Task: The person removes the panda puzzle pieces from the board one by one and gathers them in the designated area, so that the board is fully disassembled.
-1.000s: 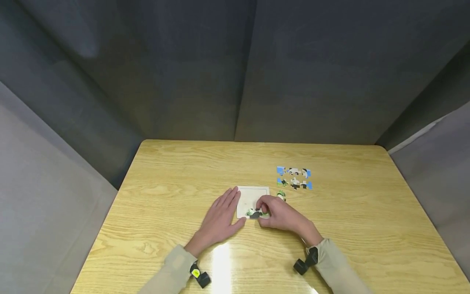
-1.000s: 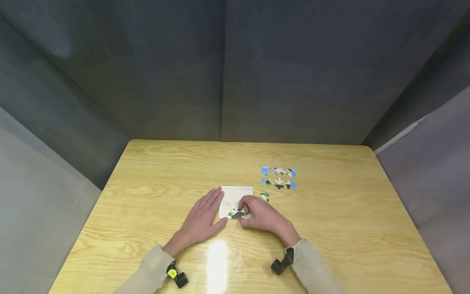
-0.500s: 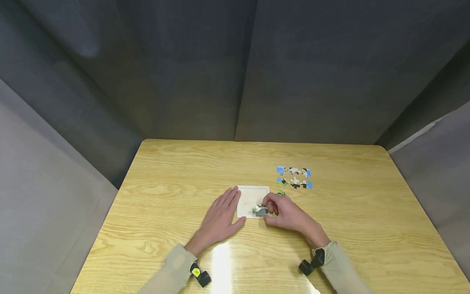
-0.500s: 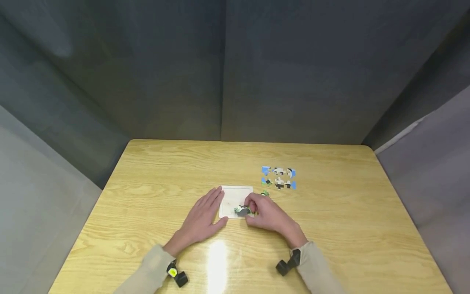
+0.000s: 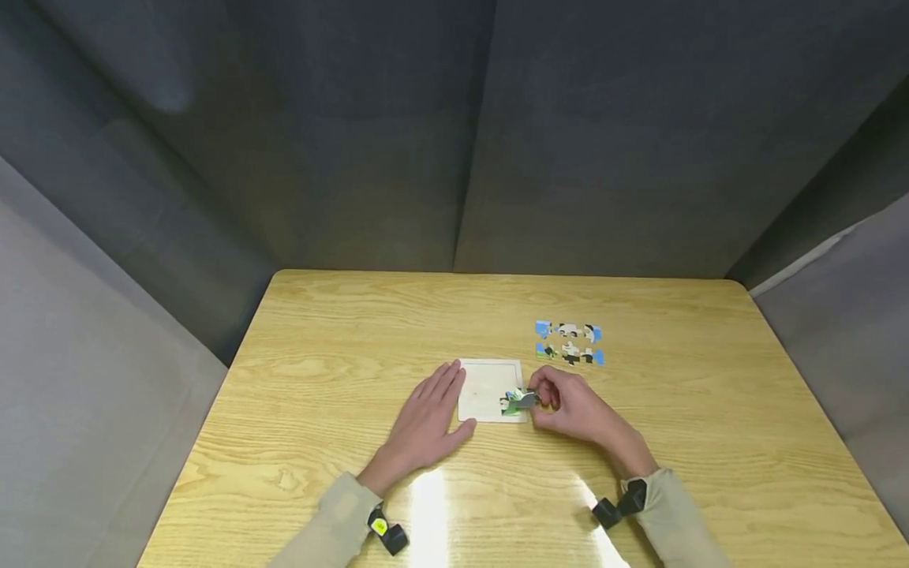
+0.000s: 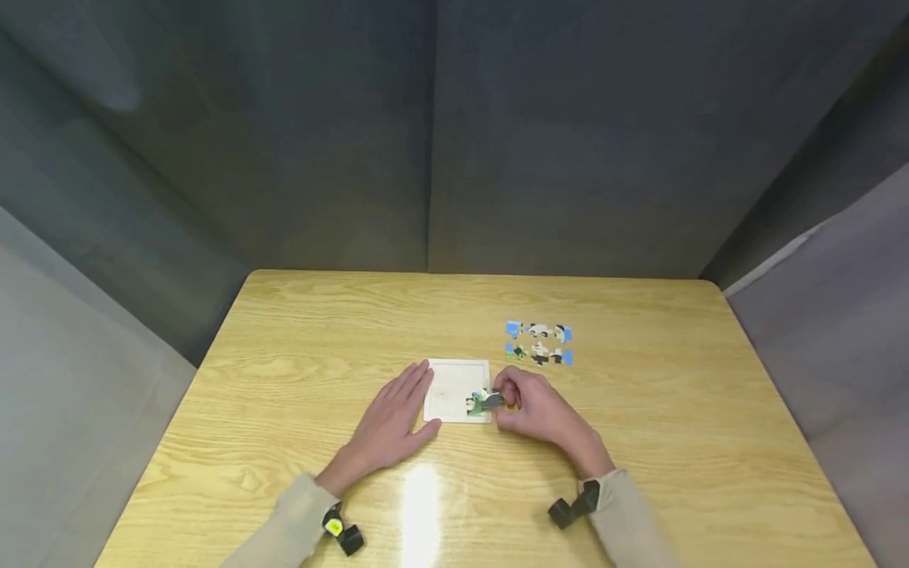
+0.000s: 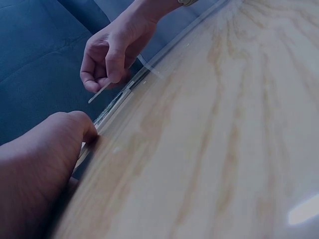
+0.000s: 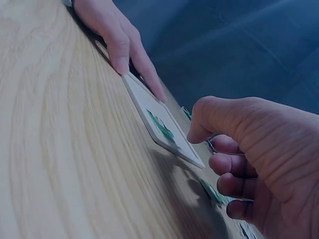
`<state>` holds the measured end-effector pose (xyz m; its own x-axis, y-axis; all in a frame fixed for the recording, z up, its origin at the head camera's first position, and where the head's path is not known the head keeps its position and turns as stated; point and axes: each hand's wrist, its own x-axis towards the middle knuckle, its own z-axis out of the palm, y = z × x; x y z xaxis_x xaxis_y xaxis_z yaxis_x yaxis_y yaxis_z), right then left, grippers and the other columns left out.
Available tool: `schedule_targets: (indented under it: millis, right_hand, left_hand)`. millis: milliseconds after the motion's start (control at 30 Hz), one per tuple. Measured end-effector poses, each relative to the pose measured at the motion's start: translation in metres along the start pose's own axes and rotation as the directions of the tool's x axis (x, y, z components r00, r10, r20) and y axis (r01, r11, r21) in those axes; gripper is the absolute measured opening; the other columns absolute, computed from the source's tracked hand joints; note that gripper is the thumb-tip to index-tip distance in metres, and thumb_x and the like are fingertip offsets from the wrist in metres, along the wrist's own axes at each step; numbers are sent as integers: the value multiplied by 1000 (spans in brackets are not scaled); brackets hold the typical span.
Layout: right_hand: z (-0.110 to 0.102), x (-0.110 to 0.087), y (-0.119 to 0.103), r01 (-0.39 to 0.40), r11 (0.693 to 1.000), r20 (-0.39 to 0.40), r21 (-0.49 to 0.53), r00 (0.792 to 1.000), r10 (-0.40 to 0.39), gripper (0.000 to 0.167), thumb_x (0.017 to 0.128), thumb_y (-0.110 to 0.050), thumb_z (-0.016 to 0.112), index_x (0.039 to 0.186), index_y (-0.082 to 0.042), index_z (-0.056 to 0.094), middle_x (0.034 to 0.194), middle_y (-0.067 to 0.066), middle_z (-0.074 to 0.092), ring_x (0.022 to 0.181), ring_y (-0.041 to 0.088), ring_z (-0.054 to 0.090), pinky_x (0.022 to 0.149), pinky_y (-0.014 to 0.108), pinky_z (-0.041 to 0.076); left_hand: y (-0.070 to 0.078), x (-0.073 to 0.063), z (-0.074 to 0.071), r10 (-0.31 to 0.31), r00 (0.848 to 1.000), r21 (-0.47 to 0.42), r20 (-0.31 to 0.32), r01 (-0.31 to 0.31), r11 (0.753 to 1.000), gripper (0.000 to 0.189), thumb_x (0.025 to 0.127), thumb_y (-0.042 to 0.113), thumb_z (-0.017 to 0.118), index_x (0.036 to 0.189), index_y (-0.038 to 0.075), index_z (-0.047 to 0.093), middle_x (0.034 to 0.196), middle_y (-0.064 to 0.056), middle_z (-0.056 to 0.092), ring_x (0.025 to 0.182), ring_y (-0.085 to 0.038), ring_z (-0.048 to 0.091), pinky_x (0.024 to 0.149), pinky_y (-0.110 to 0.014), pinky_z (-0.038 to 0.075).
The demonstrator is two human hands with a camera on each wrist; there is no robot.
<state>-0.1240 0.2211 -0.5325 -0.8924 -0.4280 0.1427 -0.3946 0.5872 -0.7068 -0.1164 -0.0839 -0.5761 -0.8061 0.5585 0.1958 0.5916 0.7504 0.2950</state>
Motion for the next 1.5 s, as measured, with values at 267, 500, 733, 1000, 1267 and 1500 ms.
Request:
schedule_targets:
  millis: [267,500,733,1000,1267,1500]
  right_hand:
    - [-14,-12,17,-41,999,-46,-13,998,40,32,75,-2,79,103,-9,65,77,-1,58,64,11,49,55,22,43]
    - [-28,-20,34,-95,995,-89,-17,992,94,33,73,-1,78,101,-8,64,76,1,56,65,12,49,57,23,41]
    - [-38,-25,48,-138,990,-105,-36,986,133,32,75,-3,77,104,-6,64,75,3,56,65,11,48,58,23,41]
    - [-43,-23,57,-123,991,-112,-54,987,116,32,76,-3,79,105,-2,66,74,4,57,64,8,47,58,23,40]
    - [-47,-19,60,-173,985,-67,-22,983,172,33,80,-3,81,109,1,66,76,3,57,66,9,48,60,23,42]
    - [-49,-24,56,-183,983,-61,-10,981,182,36,83,-7,83,114,1,66,79,4,58,66,11,48,60,25,42]
  left_hand:
    - [2,-1,-2,-2,1000,-10,11,2,1000,84,104,58,44,165,3,24,173,-13,19,160,-30,17,127,-49,23]
    - [1,-1,-2,-11,1000,0,21,11,1000,84,105,58,43,166,4,22,174,-12,18,160,-29,16,128,-47,21]
    - [1,-1,-3,-6,1000,-9,16,6,1000,84,105,57,44,166,3,23,173,-13,19,160,-30,17,128,-48,22]
    - [1,0,-3,-9,1000,-4,20,9,1000,84,105,57,44,166,3,23,174,-12,18,160,-30,16,128,-48,22]
    - [0,2,-3,-6,1000,-2,13,6,1000,84,105,58,43,165,3,23,174,-13,18,160,-30,16,128,-48,22]
    - [1,2,-2,2,1000,-21,18,-2,1000,84,104,56,46,165,2,23,173,-14,19,160,-32,17,127,-49,23]
